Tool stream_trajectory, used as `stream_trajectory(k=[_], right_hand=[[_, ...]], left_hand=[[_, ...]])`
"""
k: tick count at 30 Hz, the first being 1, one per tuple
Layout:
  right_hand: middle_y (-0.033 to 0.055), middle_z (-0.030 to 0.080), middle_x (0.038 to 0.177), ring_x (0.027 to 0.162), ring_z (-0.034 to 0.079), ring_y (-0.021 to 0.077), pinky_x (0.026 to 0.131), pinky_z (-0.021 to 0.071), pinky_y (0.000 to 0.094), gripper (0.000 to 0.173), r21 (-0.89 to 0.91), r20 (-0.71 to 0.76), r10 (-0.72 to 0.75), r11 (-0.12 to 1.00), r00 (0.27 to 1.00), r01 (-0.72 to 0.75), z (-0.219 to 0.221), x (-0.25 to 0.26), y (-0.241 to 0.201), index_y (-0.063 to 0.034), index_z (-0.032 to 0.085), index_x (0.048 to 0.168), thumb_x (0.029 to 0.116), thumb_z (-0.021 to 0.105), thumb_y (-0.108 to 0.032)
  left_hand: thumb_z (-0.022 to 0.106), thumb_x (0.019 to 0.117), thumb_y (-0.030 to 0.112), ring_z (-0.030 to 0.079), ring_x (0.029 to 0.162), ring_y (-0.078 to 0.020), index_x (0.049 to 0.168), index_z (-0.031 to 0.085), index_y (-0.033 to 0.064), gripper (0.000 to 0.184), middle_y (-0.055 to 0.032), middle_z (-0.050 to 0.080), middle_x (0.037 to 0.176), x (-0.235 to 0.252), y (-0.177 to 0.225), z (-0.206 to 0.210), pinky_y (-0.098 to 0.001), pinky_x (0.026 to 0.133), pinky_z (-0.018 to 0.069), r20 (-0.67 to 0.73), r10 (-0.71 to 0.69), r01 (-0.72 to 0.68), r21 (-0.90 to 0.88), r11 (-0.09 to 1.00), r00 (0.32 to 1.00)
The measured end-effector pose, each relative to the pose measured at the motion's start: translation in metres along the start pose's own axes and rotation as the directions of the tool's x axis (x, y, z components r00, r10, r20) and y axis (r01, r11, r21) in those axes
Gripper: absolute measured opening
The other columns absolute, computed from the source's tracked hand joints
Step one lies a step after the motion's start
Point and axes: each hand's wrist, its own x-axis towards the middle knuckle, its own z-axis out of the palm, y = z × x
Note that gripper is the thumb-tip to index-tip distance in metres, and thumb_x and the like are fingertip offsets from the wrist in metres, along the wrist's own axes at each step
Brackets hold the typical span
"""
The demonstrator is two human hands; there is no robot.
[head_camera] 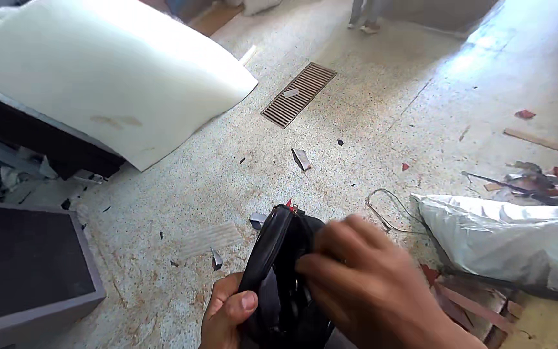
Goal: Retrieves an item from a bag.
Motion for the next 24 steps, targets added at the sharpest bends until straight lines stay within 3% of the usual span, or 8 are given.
stream_trajectory(k=[2, 4, 10, 12, 14, 18, 20, 24], right_hand=[[-0.0018, 0.058, 0.084, 0.078, 0.058, 0.019, 0.061, 0.0449, 0.0364, 0.013, -0.132, 0.209, -0.108, 0.982, 0.972, 0.138, 0.006, 0.017, 0.003, -0.0218, 0.066, 0.091, 0.0982, 0.056, -0.026], [-0.0004, 0.058, 0.08, 0.073, 0.058, 0.0193, 0.058, 0.0448, 0.036, 0.015, -0.174, 0.285, -0.125, 0.968, 0.95, 0.18, 0.011, 0.033, 0.008, -0.0174, 0.064, 0.087, 0.098, 0.056, -0.023], [-0.0021, 0.059, 0.078, 0.068, 0.058, 0.016, 0.058, 0.0452, 0.0345, 0.012, -0.177, 0.219, -0.081, 0.977, 0.972, 0.121, 0.027, 0.067, 0.018, -0.0167, 0.064, 0.085, 0.0962, 0.063, -0.021], [-0.004, 0.058, 0.077, 0.071, 0.057, 0.0144, 0.063, 0.0448, 0.0348, 0.019, -0.112, 0.218, -0.1, 0.985, 0.971, 0.127, 0.024, 0.072, 0.025, -0.0188, 0.066, 0.084, 0.0998, 0.061, -0.028], [-0.0057, 0.06, 0.081, 0.081, 0.058, 0.0137, 0.072, 0.0449, 0.0361, 0.031, -0.024, 0.257, -0.109, 0.993, 0.96, 0.119, 0.014, 0.066, 0.034, -0.0215, 0.068, 0.087, 0.1048, 0.053, -0.043], [0.0006, 0.069, 0.107, 0.118, 0.062, 0.0231, 0.102, 0.0498, 0.0468, 0.049, 0.053, 0.316, -0.14, 0.99, 0.938, 0.13, 0.01, 0.036, 0.037, -0.0221, 0.072, 0.111, 0.1, 0.05, -0.065], [0.0005, 0.067, 0.109, 0.121, 0.06, 0.0235, 0.107, 0.0462, 0.0475, 0.042, 0.068, 0.297, -0.139, 0.99, 0.945, 0.124, 0.021, 0.025, 0.034, -0.0232, 0.069, 0.114, 0.099, 0.056, -0.06], [-0.0006, 0.067, 0.102, 0.114, 0.062, 0.0226, 0.103, 0.0485, 0.0464, 0.017, 0.11, 0.158, -0.066, 0.993, 0.985, 0.048, 0.03, 0.019, 0.027, -0.0252, 0.069, 0.116, 0.1028, 0.059, -0.026]], left_hand=[[0.058, 0.0999, 0.031, 0.071, 0.081, -0.0084, 0.091, 0.074, 0.0132, 0.025, -0.0006, 0.073, 0.085, 0.016, -0.002, 0.0, -0.0291, 0.073, 0.0588, 0.028, -0.002, 0.003, -0.049, 0.999, 1.0], [0.058, 0.0989, 0.029, 0.07, 0.082, -0.0073, 0.09, 0.073, 0.0143, 0.022, 0.0008, 0.073, 0.085, 0.031, -0.007, -0.002, -0.0285, 0.074, 0.0584, 0.067, 0.008, 0.0, -0.118, 0.993, 0.998], [0.057, 0.1, 0.028, 0.068, 0.085, -0.0029, 0.091, 0.07, 0.0157, 0.02, 0.0052, 0.071, 0.088, 0.079, 0.004, -0.038, -0.0237, 0.076, 0.056, 0.325, -0.005, 0.046, -0.119, 0.992, 0.946], [0.056, 0.1025, 0.03, 0.066, 0.084, -0.0007, 0.09, 0.068, 0.016, 0.022, 0.0069, 0.069, 0.086, 0.097, 0.016, -0.047, -0.0214, 0.075, 0.0547, 0.36, 0.014, -0.01, -0.012, 1.0, 0.933], [0.056, 0.1031, 0.032, 0.067, 0.083, -0.0019, 0.091, 0.07, 0.0166, 0.024, 0.0061, 0.07, 0.085, 0.11, 0.027, -0.057, -0.0225, 0.074, 0.0566, 0.269, 0.034, -0.057, 0.08, 0.995, 0.962], [0.06, 0.1004, 0.028, 0.068, 0.073, -0.0059, 0.08, 0.069, 0.0157, 0.025, 0.0024, 0.069, 0.077, 0.133, 0.035, -0.076, -0.0251, 0.067, 0.0578, 0.069, 0.075, -0.086, 0.163, 0.983, 0.995], [0.06, 0.1, 0.027, 0.066, 0.07, -0.0062, 0.075, 0.066, 0.0151, 0.029, 0.0021, 0.066, 0.073, 0.141, 0.038, -0.08, -0.0245, 0.064, 0.0563, 0.062, 0.055, -0.067, 0.201, 0.977, 0.997], [0.06, 0.1009, 0.03, 0.067, 0.067, -0.01, 0.073, 0.068, 0.0132, 0.033, -0.0018, 0.067, 0.071, 0.16, 0.041, -0.089, -0.0277, 0.062, 0.058, 0.027, -0.062, 0.054, 0.229, 0.972, 0.998]])
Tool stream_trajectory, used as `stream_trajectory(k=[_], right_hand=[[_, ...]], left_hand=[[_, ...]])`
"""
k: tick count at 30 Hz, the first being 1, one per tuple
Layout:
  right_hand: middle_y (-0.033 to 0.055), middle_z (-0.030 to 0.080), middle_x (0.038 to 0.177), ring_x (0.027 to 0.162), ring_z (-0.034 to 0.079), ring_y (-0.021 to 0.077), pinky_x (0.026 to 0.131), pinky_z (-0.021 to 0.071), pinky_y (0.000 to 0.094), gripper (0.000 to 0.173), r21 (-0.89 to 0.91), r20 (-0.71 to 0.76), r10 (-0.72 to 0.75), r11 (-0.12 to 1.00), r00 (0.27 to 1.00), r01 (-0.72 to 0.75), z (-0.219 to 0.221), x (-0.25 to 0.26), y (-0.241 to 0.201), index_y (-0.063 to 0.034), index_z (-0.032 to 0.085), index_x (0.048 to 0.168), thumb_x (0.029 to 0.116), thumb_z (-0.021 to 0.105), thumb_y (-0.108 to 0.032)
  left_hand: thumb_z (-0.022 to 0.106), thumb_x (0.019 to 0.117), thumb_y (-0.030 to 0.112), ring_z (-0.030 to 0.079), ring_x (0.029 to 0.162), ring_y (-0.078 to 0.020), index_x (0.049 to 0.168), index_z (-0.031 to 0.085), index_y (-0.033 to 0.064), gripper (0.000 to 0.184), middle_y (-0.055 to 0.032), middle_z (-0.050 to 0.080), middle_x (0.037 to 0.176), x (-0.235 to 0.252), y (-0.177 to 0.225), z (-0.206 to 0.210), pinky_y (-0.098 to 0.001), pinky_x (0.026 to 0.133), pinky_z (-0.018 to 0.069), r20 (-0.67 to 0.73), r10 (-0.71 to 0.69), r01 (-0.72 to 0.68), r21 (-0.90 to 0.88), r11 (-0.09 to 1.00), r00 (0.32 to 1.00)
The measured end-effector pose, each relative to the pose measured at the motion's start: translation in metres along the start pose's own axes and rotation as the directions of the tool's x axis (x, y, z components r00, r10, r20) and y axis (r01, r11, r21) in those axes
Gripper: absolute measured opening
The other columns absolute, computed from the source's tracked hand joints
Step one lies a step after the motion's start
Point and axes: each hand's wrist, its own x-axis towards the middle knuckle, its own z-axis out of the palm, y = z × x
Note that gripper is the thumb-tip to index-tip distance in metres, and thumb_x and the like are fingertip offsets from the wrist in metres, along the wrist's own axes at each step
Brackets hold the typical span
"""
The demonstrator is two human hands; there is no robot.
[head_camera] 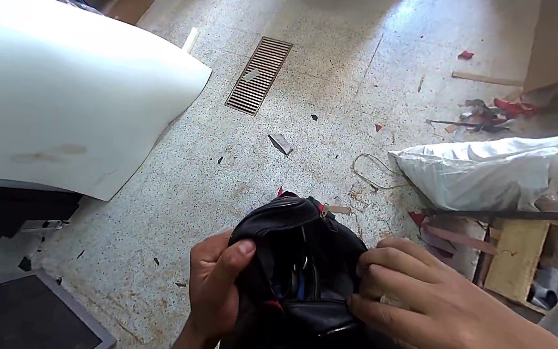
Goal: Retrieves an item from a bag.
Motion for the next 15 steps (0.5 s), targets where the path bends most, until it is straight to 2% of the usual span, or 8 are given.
stream_trajectory(k=[3, 6, 8, 10, 12, 14, 15], right_hand=[[0.0, 0.064, 0.094, 0.107, 0.061, 0.0227, 0.099, 0.0477, 0.0457, 0.018, 0.055, -0.087, 0.051, 0.997, 0.995, -0.046, -0.004, -0.002, -0.005, -0.0258, 0.07, 0.116, 0.1004, 0.062, -0.024], [-0.0008, 0.066, 0.094, 0.103, 0.061, 0.0209, 0.098, 0.0445, 0.0457, 0.02, 0.088, -0.074, 0.094, 0.992, 0.993, -0.087, -0.011, -0.006, -0.009, -0.0261, 0.073, 0.115, 0.0968, 0.067, -0.028], [-0.0013, 0.069, 0.094, 0.099, 0.064, 0.0187, 0.099, 0.0447, 0.0452, 0.021, 0.082, -0.07, 0.093, 0.993, 0.993, -0.088, -0.016, -0.008, -0.009, -0.0243, 0.073, 0.116, 0.0969, 0.065, -0.029], [-0.0013, 0.071, 0.09, 0.091, 0.067, 0.0167, 0.096, 0.0488, 0.0422, 0.022, 0.039, -0.084, 0.089, 0.996, 0.992, -0.086, -0.02, 0.0, -0.008, -0.02, 0.07, 0.119, 0.1012, 0.059, -0.024], [0.0001, 0.068, 0.088, 0.087, 0.067, 0.0177, 0.09, 0.0535, 0.0403, 0.021, -0.035, -0.059, 0.084, 0.996, 0.995, -0.086, -0.021, 0.019, -0.005, -0.0158, 0.067, 0.12, 0.1046, 0.052, -0.018], [0.001, 0.065, 0.085, 0.084, 0.066, 0.0188, 0.079, 0.0576, 0.0391, 0.012, -0.115, 0.013, 0.092, 0.989, 0.996, -0.09, -0.015, 0.041, 0.0, -0.0142, 0.064, 0.098, 0.1014, 0.052, -0.012], [0.0013, 0.065, 0.083, 0.082, 0.067, 0.0187, 0.073, 0.0582, 0.0387, 0.012, -0.114, 0.039, 0.103, 0.989, 0.994, -0.098, -0.012, 0.048, 0.004, -0.0142, 0.065, 0.092, 0.0985, 0.055, -0.013]], left_hand=[[0.06, 0.1011, 0.032, 0.066, 0.065, -0.0109, 0.071, 0.067, 0.0122, 0.036, -0.0028, 0.065, 0.069, 0.016, 0.002, -0.003, -0.028, 0.06, 0.057, 0.047, -0.063, 0.063, 0.002, 0.998, 0.997], [0.059, 0.1017, 0.029, 0.064, 0.063, -0.0097, 0.069, 0.064, 0.0111, 0.038, -0.0022, 0.062, 0.067, 0.028, 0.008, 0.004, -0.0263, 0.058, 0.0548, 0.159, -0.085, 0.086, 0.001, 0.996, 0.984], [0.057, 0.1024, 0.027, 0.062, 0.064, -0.0095, 0.067, 0.062, 0.0099, 0.039, -0.002, 0.061, 0.067, 0.034, 0.011, 0.013, -0.026, 0.059, 0.053, 0.262, -0.085, 0.081, 0.024, 0.996, 0.961], [0.055, 0.1041, 0.026, 0.061, 0.065, -0.0082, 0.069, 0.062, 0.009, 0.039, -0.001, 0.06, 0.067, 0.039, 0.014, 0.023, -0.0252, 0.059, 0.0515, 0.394, -0.085, 0.063, 0.07, 0.996, 0.915], [0.053, 0.1052, 0.024, 0.06, 0.064, -0.0076, 0.071, 0.062, 0.0075, 0.039, -0.0007, 0.059, 0.066, 0.046, 0.02, 0.035, -0.025, 0.058, 0.0505, 0.54, -0.106, 0.045, 0.124, 0.991, 0.835], [0.053, 0.1056, 0.025, 0.059, 0.064, -0.0072, 0.072, 0.064, 0.0076, 0.039, 0.0006, 0.06, 0.067, 0.052, 0.031, 0.05, -0.0256, 0.056, 0.0496, 0.656, -0.141, -0.018, 0.23, 0.973, 0.742], [0.053, 0.1058, 0.027, 0.058, 0.062, -0.0069, 0.072, 0.064, 0.009, 0.04, 0.0019, 0.058, 0.066, 0.055, 0.036, 0.057, -0.026, 0.055, 0.0481, 0.693, -0.156, -0.074, 0.289, 0.954, 0.704]])
